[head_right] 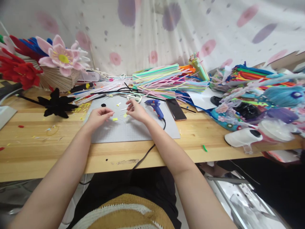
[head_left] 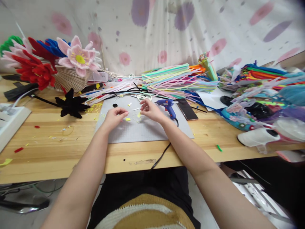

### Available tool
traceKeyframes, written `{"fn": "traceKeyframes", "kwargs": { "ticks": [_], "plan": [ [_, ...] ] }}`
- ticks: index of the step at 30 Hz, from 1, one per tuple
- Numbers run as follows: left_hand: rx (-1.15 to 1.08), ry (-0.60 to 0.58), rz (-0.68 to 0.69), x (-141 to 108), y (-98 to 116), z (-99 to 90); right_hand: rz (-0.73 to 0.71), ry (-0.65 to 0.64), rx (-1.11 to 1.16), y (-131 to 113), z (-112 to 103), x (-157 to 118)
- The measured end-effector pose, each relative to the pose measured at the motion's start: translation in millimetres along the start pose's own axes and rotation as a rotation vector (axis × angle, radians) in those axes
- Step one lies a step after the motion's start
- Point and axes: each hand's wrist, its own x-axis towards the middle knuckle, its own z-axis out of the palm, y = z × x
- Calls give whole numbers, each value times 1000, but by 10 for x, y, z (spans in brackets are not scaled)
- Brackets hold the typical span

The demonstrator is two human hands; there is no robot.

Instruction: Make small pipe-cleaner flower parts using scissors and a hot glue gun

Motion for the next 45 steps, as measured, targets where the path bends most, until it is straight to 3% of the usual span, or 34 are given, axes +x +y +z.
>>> {"fn": "traceKeyframes", "kwargs": {
  "ticks": [4,11,17,31,45],
  "plan": [
    [237,-84,128,-9,-70,76,25,-13,74,161,-41,-109],
    [412,-214,243,-43,-92,133,28,-23,188,254,109,-75],
    [490,-215,275,-48,-87,163,40,-28,229,223,129,-79],
    [595,-220,291,-33,-96,172,-103,-51,25,199,176,-82],
    [640,-213,281,-49,-71,173,-127,-89,50,164,176,-89]
  ]
}}
